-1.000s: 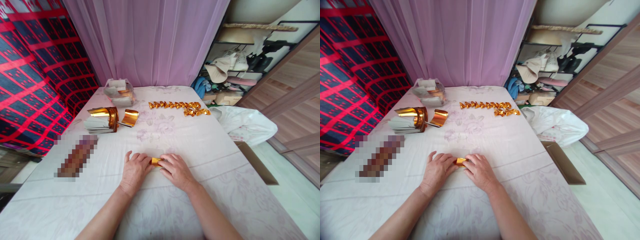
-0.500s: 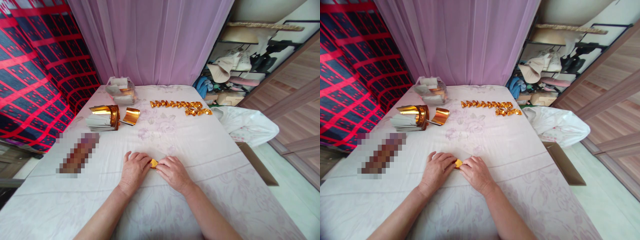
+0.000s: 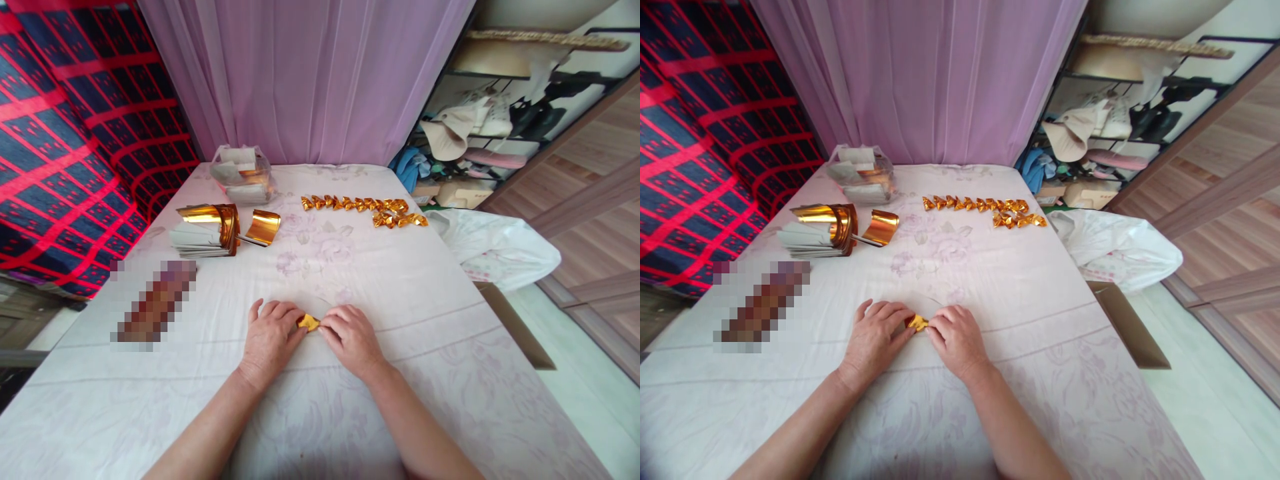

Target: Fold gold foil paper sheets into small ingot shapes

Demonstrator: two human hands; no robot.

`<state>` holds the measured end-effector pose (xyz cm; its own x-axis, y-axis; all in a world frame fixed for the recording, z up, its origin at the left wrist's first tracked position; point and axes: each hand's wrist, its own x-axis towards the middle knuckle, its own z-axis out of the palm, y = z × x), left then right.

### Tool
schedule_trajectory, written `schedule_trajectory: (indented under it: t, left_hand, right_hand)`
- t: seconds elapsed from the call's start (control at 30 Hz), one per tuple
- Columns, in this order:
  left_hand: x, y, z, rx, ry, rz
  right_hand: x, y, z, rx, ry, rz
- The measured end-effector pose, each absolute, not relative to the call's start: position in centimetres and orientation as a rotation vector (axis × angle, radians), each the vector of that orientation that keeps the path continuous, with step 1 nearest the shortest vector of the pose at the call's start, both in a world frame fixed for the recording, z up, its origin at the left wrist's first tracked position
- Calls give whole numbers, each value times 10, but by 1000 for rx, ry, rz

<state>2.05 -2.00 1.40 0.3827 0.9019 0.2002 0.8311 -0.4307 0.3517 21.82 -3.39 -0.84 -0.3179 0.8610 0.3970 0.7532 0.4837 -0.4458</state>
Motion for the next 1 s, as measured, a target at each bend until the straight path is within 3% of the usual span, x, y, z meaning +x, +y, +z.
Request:
schedule_trajectory:
  t: [1.0]
  left_hand:
    - [22, -22, 14, 2486, 1550, 559]
  right_hand:
    - [204, -33, -9, -1614, -2025, 153]
